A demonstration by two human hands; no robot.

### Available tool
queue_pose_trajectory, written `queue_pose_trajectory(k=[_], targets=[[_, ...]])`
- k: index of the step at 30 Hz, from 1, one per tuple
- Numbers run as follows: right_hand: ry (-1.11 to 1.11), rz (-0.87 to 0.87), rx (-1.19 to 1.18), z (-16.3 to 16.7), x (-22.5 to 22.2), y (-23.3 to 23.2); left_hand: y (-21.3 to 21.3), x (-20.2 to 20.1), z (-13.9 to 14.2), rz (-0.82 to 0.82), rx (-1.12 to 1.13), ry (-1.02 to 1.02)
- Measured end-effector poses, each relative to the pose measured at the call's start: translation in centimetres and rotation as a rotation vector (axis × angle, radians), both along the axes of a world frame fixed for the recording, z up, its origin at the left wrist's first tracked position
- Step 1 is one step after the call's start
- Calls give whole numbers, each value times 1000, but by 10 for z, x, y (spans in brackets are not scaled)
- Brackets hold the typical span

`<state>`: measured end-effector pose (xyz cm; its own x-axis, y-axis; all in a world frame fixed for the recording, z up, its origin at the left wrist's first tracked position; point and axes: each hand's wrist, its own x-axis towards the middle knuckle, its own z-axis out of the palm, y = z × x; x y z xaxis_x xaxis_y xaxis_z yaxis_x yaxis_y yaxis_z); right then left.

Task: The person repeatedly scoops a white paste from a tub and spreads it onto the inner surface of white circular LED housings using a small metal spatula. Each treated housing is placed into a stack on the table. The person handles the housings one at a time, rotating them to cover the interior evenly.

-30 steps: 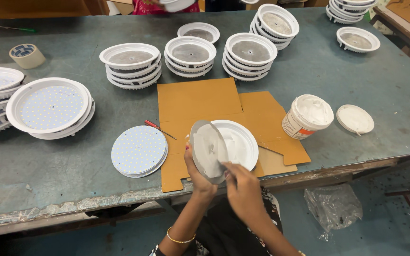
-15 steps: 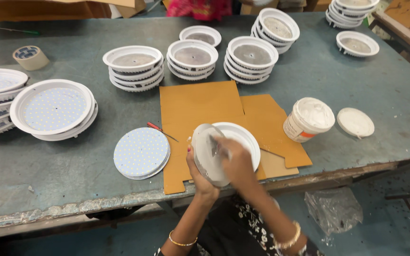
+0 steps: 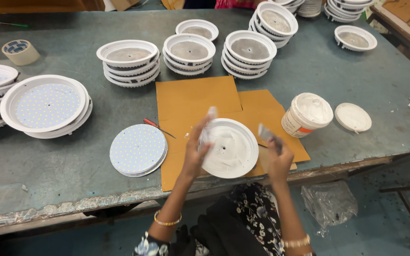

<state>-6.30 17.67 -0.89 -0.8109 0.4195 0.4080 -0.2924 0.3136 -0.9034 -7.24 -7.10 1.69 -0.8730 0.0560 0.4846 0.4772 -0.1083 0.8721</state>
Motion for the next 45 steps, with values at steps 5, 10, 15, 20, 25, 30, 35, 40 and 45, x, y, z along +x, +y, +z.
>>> queue_pose_trajectory(k=[5, 10, 15, 20, 25, 30, 35, 40, 45], targets=[[57, -70, -196, -60, -36, 35, 28, 0, 1, 130, -1012, 204], [69, -62, -288, -82, -46, 50, 48, -14, -7, -45, -1209, 97], [47, -52, -335, -81, -47, 55, 25, -9, -3, 283, -955, 225], [28, -33, -372, -72, -48, 56, 1, 26, -3, 545, -772, -473], [-1, -18, -368, -66, -47, 57, 21, 29, -34, 161, -203, -708], [-32, -8, -336, -65, -45, 61, 13, 26, -65, 119, -51, -584], [-74, -40, -248, -80, -47, 66, -70, 57, -58, 257, 79, -836], [-86, -59, -229, -105, -53, 67, -191, 117, -47, 607, 177, -723], [81, 62, -387, -117, -51, 57, -290, 163, -62, 982, 286, -481]])
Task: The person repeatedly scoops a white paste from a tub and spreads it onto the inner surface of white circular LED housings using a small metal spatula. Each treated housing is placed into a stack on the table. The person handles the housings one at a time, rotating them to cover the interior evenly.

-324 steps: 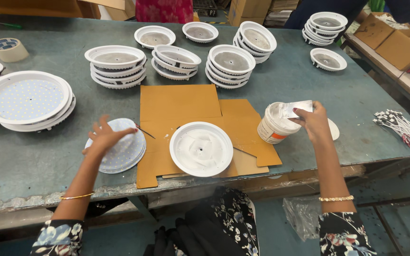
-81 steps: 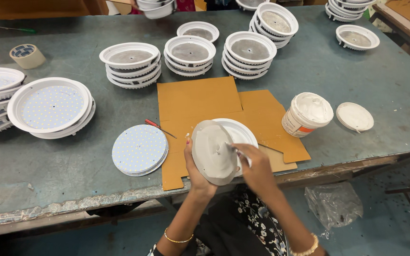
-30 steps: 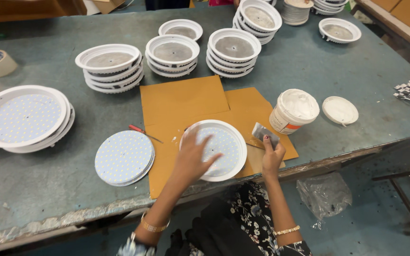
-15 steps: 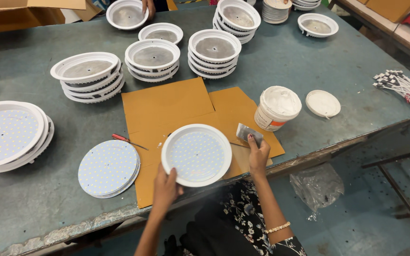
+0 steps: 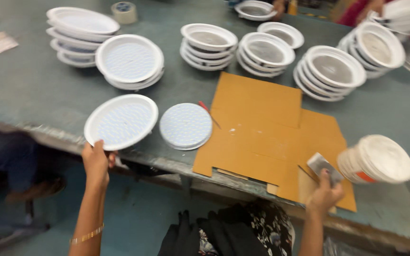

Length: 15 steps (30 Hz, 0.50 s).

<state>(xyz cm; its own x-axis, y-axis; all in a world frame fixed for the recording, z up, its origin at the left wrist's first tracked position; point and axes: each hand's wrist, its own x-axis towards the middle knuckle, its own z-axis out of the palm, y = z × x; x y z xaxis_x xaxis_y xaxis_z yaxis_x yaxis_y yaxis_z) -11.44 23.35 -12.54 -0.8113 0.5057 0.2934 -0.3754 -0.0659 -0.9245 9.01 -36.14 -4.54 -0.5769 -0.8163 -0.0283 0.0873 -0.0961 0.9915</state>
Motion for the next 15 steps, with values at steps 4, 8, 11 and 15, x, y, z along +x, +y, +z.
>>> queue_pose_trajectory(k=[4, 8, 11, 15], targets=[[44, 47, 13, 5, 5, -5, -63, 11, -11, 274, -85, 92], [51, 42, 38, 10, 9, -11, -127, 5, -12, 403, -78, 183], [73, 66, 49, 11, 13, -14, -168, -3, -10, 286, 38, 466], [79, 69, 60, 13, 15, -17, -178, -20, -9, 129, -28, 498]])
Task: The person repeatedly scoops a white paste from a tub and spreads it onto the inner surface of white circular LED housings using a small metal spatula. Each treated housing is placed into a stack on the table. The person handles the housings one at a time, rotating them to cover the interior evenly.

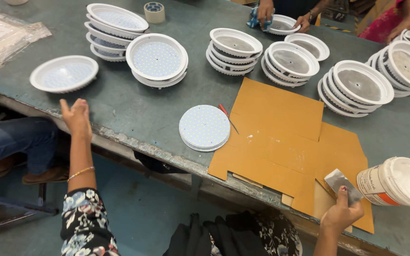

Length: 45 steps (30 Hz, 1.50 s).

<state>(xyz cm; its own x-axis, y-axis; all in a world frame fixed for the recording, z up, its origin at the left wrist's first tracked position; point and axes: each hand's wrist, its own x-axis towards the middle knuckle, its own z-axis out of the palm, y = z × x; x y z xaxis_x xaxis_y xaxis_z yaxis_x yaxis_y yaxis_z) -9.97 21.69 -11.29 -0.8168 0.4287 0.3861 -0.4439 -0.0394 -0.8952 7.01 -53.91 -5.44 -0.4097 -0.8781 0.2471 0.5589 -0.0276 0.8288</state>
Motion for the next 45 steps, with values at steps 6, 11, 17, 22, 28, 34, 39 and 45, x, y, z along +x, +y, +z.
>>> queue_pose_trajectory(k=[6, 11, 17, 22, 28, 34, 39, 45], targets=[[-32, -32, 34, 3, -1, -2, 111, -44, -13, 18, -441, -537], [-145, -97, 50, 5, -9, 2, 222, -69, -14, 24, -627, -562], [-245, -156, 164, 13, -14, 17, 250, -79, -19, 185, -913, -531], [-253, -115, 19, 27, -19, 23, 249, -83, -57, 73, -620, -541], [-241, -79, -38, 29, -19, 36, 224, -91, -110, -50, -378, -463], [-202, -2, -77, 33, -14, 43, 235, -83, -122, -49, -518, -560], [-230, 8, -44, 41, -7, 46, 267, -69, -109, 104, -790, -726], [-219, 38, -71, 44, -3, 51, 283, -62, -114, 201, -906, -819]])
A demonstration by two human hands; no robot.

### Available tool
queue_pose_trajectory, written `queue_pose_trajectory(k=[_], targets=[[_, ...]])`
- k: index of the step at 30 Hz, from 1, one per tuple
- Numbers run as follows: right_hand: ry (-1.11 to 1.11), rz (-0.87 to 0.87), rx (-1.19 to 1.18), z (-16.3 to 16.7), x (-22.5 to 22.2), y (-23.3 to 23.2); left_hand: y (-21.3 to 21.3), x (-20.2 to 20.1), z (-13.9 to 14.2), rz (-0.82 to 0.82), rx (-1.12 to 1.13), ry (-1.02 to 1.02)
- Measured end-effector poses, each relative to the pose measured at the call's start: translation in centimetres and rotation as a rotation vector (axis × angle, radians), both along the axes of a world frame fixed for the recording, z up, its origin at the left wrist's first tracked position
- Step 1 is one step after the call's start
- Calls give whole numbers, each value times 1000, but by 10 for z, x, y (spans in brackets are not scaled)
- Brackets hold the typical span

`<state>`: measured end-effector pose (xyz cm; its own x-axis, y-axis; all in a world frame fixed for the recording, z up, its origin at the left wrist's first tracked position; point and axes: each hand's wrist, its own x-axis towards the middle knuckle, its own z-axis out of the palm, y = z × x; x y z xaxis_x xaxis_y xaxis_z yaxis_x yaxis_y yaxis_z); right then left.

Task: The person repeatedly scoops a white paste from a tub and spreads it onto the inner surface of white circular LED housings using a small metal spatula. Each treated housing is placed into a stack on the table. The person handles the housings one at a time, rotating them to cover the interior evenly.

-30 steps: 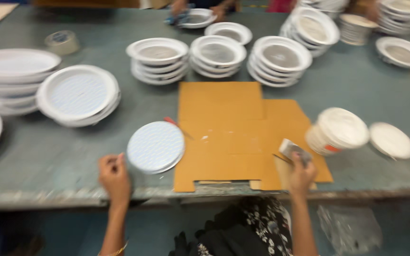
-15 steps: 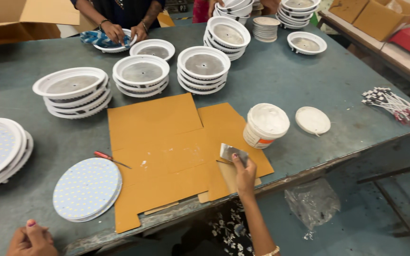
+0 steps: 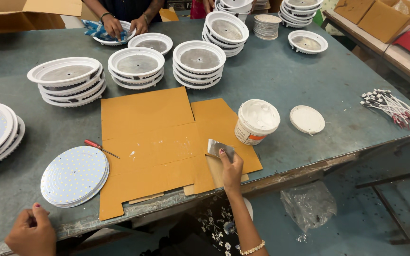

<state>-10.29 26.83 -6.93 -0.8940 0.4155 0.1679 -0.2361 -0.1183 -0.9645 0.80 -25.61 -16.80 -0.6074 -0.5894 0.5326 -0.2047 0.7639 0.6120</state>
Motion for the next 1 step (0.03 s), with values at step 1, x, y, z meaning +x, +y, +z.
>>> queue_pose_trajectory(k=[1], targets=[[15, 3, 2, 0, 0, 1, 1, 0, -3, 10, -17, -7]])
